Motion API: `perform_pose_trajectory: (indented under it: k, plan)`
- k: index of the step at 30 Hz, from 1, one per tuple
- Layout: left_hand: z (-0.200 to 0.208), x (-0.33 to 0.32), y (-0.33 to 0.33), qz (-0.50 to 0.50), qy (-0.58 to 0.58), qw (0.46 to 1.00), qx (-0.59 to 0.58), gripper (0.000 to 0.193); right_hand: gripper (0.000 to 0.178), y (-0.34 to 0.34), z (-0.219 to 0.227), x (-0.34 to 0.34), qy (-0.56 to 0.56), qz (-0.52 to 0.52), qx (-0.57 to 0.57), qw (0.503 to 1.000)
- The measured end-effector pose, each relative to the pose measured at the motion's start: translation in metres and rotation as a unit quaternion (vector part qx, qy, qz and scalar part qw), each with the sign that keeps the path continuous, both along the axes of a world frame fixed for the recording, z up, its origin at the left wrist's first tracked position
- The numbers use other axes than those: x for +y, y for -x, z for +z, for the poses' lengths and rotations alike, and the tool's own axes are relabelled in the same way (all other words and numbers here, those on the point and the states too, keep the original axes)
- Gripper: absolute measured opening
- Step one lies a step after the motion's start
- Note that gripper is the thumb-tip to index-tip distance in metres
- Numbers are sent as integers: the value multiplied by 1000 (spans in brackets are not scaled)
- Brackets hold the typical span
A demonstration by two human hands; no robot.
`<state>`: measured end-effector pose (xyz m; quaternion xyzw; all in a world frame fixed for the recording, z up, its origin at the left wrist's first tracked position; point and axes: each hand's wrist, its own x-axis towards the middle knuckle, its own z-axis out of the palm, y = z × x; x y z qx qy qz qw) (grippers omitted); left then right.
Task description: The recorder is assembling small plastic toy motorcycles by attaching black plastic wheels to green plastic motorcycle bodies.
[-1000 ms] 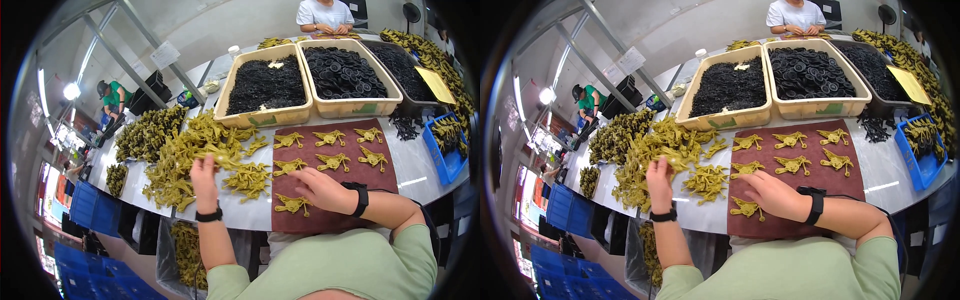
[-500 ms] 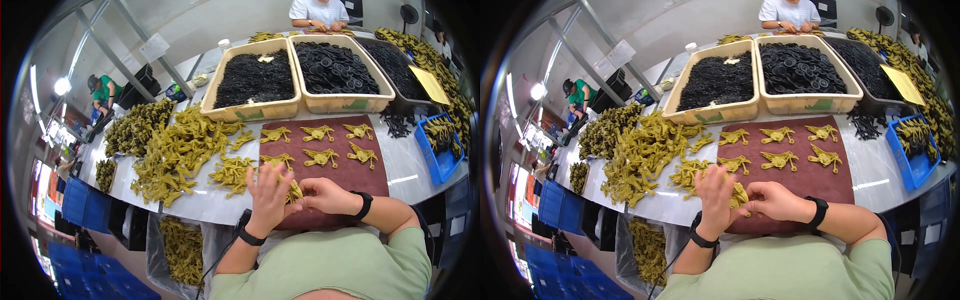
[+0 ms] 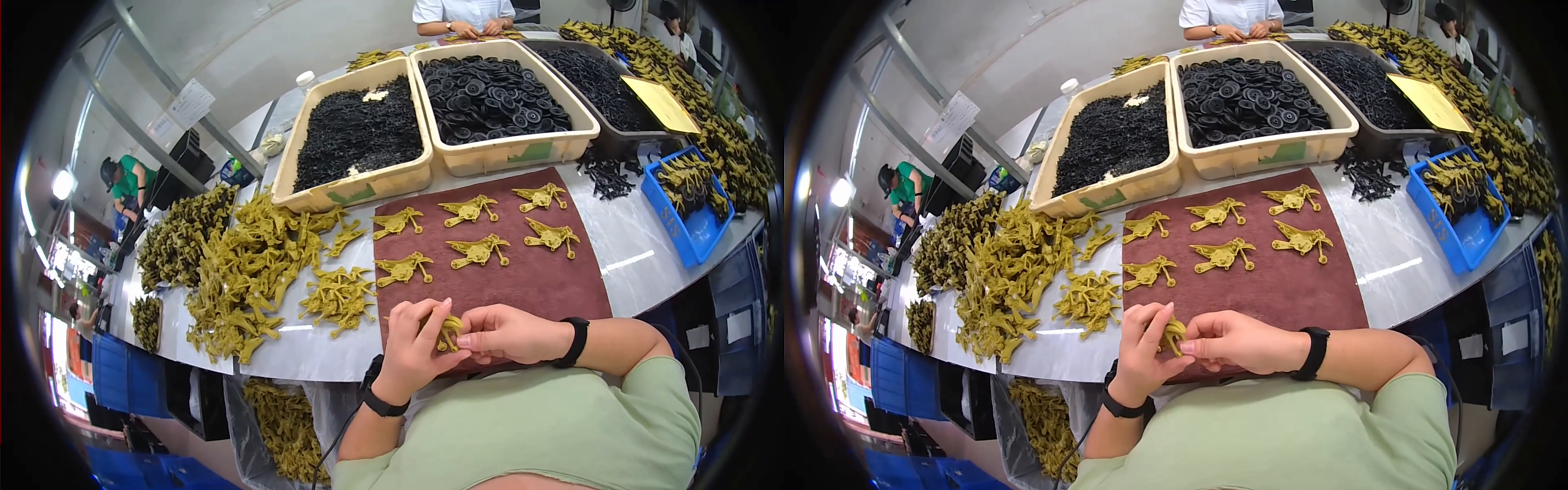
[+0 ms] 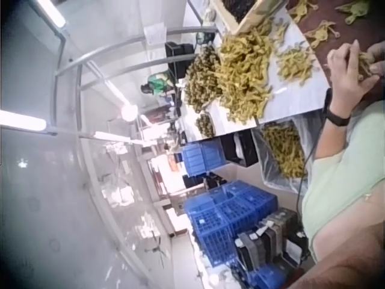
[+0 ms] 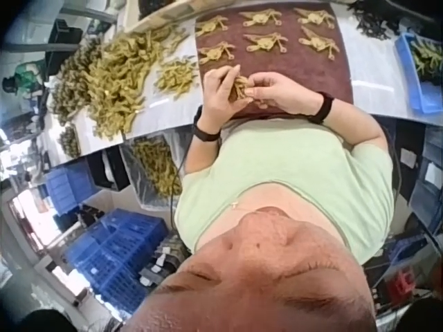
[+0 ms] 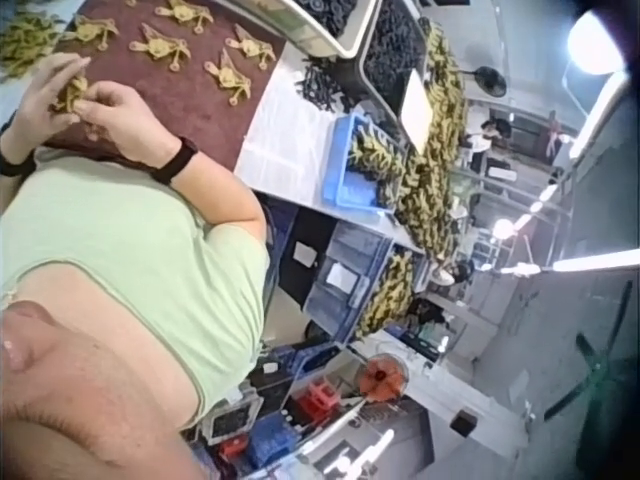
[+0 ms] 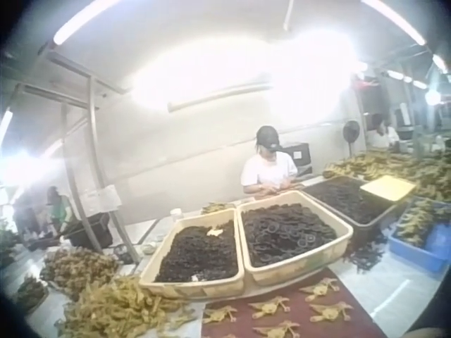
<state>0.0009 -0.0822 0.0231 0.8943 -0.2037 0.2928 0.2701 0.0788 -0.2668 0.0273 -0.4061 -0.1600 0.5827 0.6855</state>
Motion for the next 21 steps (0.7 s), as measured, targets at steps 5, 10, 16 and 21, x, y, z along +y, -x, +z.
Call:
perform_pose_trajectory:
  k: [5, 10, 16, 21]
  plan:
    - [-16, 25, 9, 39, 197, 979, -35, 61, 10, -1, 3, -11, 44, -24, 49, 998]
    - [-6, 90, 4, 341, -109, 933, -49, 52, 18, -27, -6, -47, 145, -85, 24, 985]
    - [-54, 147, -2, 366, -223, 895, 126, 53, 16, -32, -15, -59, 275, -35, -99, 956]
    - [-55, 141, -6, 380, -173, 895, 159, 57, 34, -32, -14, -58, 312, 7, -148, 938]
